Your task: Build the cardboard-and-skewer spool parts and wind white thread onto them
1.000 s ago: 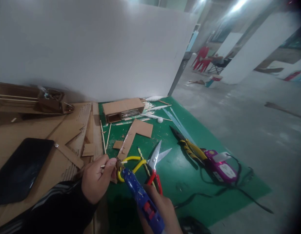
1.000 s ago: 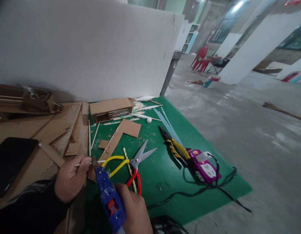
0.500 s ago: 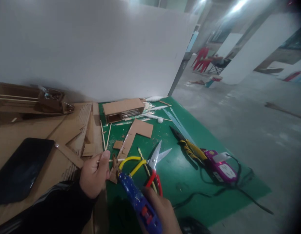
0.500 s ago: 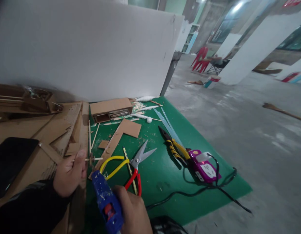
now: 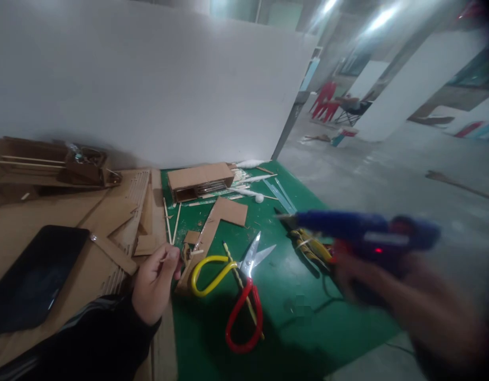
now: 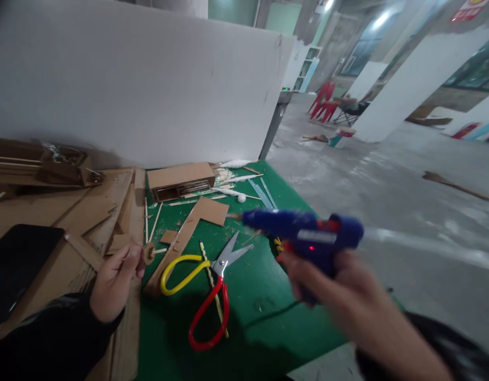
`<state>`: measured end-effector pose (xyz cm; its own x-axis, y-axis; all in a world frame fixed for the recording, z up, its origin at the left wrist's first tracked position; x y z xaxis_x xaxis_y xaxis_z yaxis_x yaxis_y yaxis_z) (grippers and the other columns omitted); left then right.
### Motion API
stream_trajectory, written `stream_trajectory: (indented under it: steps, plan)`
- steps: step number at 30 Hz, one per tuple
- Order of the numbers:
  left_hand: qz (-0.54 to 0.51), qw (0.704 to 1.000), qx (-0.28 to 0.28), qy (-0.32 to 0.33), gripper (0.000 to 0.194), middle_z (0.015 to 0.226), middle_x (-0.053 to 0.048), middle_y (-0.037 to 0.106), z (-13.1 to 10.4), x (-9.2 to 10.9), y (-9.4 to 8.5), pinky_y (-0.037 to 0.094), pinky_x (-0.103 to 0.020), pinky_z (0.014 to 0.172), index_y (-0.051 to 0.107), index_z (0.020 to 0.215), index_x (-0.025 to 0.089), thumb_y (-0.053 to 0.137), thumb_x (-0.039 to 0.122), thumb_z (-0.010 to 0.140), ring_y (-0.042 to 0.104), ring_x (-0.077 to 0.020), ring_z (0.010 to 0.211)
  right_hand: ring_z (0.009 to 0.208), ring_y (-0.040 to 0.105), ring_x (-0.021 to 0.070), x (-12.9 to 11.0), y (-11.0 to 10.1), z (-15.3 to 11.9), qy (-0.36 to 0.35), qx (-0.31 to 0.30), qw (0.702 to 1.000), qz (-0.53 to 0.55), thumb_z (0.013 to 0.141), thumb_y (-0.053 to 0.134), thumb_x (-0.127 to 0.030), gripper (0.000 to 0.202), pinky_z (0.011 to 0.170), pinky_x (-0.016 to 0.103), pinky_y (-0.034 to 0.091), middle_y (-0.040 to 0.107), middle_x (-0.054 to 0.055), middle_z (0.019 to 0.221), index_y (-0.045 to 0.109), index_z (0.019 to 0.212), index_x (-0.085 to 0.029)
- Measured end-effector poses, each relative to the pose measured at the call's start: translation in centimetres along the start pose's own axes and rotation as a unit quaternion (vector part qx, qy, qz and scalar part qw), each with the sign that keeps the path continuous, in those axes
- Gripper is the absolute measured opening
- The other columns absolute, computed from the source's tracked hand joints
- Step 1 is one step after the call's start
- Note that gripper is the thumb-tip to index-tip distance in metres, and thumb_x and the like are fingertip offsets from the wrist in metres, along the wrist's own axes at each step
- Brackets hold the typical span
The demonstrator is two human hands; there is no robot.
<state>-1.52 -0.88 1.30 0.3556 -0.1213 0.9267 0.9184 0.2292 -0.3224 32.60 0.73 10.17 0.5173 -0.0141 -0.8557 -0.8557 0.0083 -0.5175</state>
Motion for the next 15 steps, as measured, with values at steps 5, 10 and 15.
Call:
stream_trajectory:
  steps: [5, 10, 15]
  plan:
    - [-0.004, 1.000, -0.003, -0.005, 0.043, 0.054, 0.004, 0.049, 0.0, -0.1, 0.0, 0.040, -0.023, 0.052, 0.049, 0.066, 0.020, 0.038, 0.051, 0.094, 0.049, -0.0127, 0.052, 0.048, 0.056, 0.0024, -1.6, -7.3, 8.0, 0.073, 0.068, 0.992, -0.071, 0.078, 0.047, -0.041, 0.057, 0.047, 0.035, 0.031, 0.059, 0.002, 0.050, 0.064, 0.080, 0.014]
    - [0.002, 1.000, -0.010, -0.008, 0.044, 0.054, 0.003, 0.051, 0.2, -0.5, -0.1, 0.042, -0.023, 0.054, 0.049, 0.065, 0.020, 0.039, 0.053, 0.093, 0.051, -0.0136, 0.053, 0.066, 0.062, 0.0049, 1.1, -9.5, 13.7, 0.072, 0.103, 0.980, -0.153, 0.078, 0.038, -0.040, 0.065, 0.057, 0.032, 0.038, 0.066, 0.008, 0.069, 0.064, 0.098, 0.016]
    - [0.003, 1.000, -0.013, -0.014, 0.043, 0.054, 0.003, 0.051, 0.1, -0.6, 0.2, 0.041, -0.023, 0.052, 0.050, 0.065, 0.020, 0.039, 0.051, 0.093, 0.051, -0.0138, 0.053, 0.079, 0.068, 0.0148, 7.2, -7.5, 15.8, 0.060, 0.135, 0.974, -0.174, 0.095, 0.050, -0.037, 0.035, 0.069, 0.028, 0.055, 0.066, 0.004, 0.092, 0.067, 0.100, -0.007]
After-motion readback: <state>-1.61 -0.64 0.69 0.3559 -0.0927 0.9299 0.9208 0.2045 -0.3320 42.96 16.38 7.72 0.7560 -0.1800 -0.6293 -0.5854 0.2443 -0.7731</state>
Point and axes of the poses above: each hand's wrist, its own z-axis towards the middle knuckle, its own y-axis out of the palm, x = y × z, the point moved 6 cm from there along z, towards the middle knuckle
